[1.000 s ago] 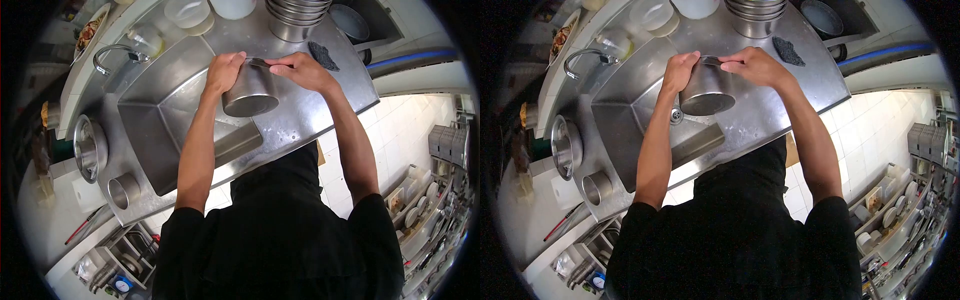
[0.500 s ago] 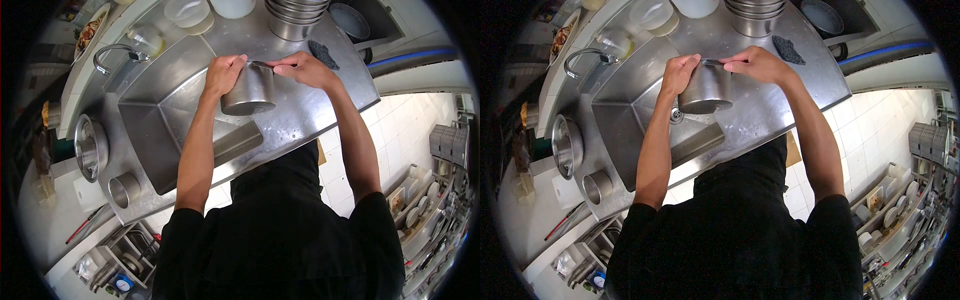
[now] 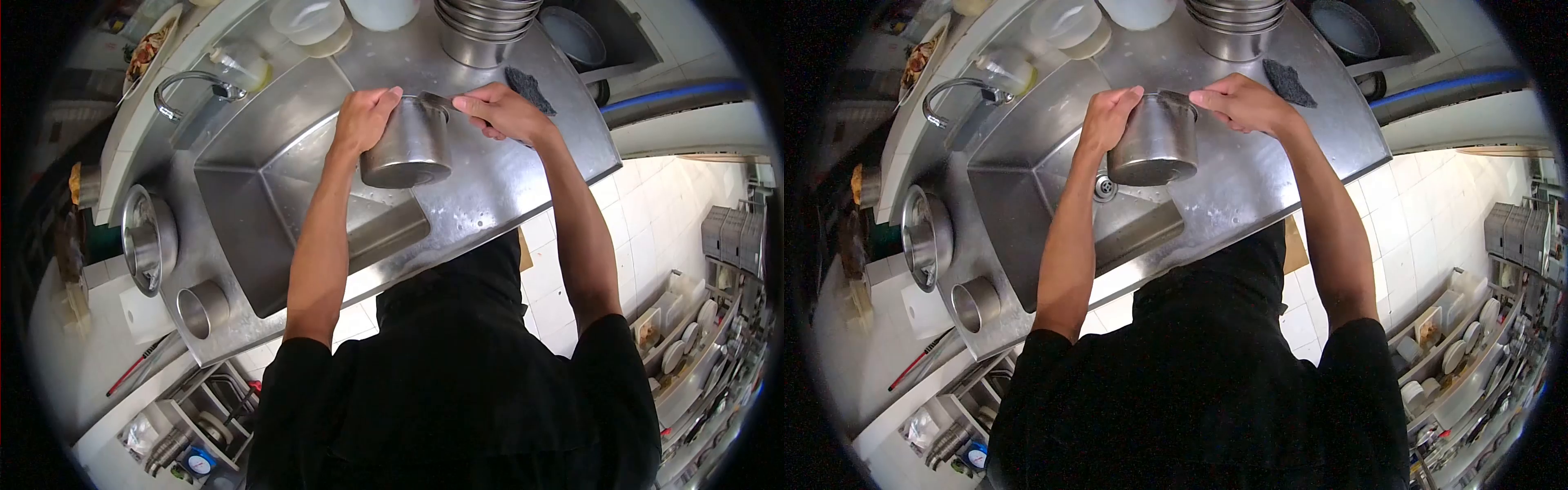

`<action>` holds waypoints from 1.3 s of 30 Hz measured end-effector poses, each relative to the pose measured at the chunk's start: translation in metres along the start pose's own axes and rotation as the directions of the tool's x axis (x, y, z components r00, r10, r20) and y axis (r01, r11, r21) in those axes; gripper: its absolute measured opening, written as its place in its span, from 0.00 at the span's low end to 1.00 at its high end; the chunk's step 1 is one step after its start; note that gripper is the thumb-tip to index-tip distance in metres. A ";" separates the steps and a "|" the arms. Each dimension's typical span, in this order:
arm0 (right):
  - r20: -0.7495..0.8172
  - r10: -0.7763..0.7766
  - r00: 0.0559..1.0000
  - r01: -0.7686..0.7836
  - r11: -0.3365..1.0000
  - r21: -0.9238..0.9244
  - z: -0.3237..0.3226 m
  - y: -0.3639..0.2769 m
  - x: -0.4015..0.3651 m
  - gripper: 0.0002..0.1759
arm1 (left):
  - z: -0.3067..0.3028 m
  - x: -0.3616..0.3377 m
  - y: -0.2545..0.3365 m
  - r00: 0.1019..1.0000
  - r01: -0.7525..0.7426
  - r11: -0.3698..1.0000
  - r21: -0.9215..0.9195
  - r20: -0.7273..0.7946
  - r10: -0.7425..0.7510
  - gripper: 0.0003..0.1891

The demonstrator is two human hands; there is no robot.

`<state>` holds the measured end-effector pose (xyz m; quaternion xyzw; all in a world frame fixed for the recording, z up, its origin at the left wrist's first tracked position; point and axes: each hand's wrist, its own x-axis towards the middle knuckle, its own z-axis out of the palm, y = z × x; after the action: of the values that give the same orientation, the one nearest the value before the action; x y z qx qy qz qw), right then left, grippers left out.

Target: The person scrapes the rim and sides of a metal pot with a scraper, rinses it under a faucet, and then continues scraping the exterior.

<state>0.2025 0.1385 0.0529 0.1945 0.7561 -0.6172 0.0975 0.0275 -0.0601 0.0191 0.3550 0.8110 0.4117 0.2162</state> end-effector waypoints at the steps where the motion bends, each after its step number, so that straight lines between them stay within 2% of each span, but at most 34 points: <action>1: 0.009 0.016 1.000 -0.016 1.000 -0.008 -0.002 -0.001 -0.002 0.27 | 0.001 0.001 -0.001 1.000 -0.005 1.000 -0.011 0.007 0.005 0.23; 7: 0.021 0.061 0.998 -0.061 0.998 -0.005 -0.009 0.005 0.000 0.27 | -0.001 0.002 0.001 0.999 -0.036 0.998 0.044 -0.004 0.036 0.23; 15: 0.018 0.085 0.996 -0.085 0.996 0.035 -0.005 0.003 0.002 0.26 | 0.000 0.001 0.005 1.000 0.013 1.000 -0.004 -0.009 -0.013 0.23; 18: 0.044 0.038 0.998 -0.042 0.996 0.079 -0.005 0.006 0.005 0.26 | 0.000 0.001 0.002 1.000 0.006 1.000 0.018 0.005 -0.006 0.23; 21: 0.003 0.079 0.997 -0.079 0.996 0.029 -0.012 0.010 0.002 0.26 | -0.002 0.004 -0.002 1.000 0.026 1.000 0.007 -0.003 -0.026 0.23; 30: 0.061 0.045 0.997 -0.050 0.995 0.083 -0.006 0.005 0.002 0.27 | 0.001 0.005 -0.004 0.999 0.041 0.999 -0.027 0.009 -0.041 0.22; 33: 0.000 0.063 0.998 -0.063 0.998 0.012 -0.008 0.016 0.002 0.27 | -0.001 0.006 -0.005 0.999 0.046 0.999 -0.006 0.004 -0.046 0.22; 39: 0.053 0.024 0.998 -0.028 0.997 0.068 -0.003 0.008 0.004 0.27 | 0.001 0.008 -0.001 0.998 0.046 0.999 -0.002 0.032 -0.046 0.22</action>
<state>0.2025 0.1431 0.0452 0.1912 0.7290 -0.6464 0.1186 0.0222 -0.0540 0.0168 0.3423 0.8149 0.4022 0.2390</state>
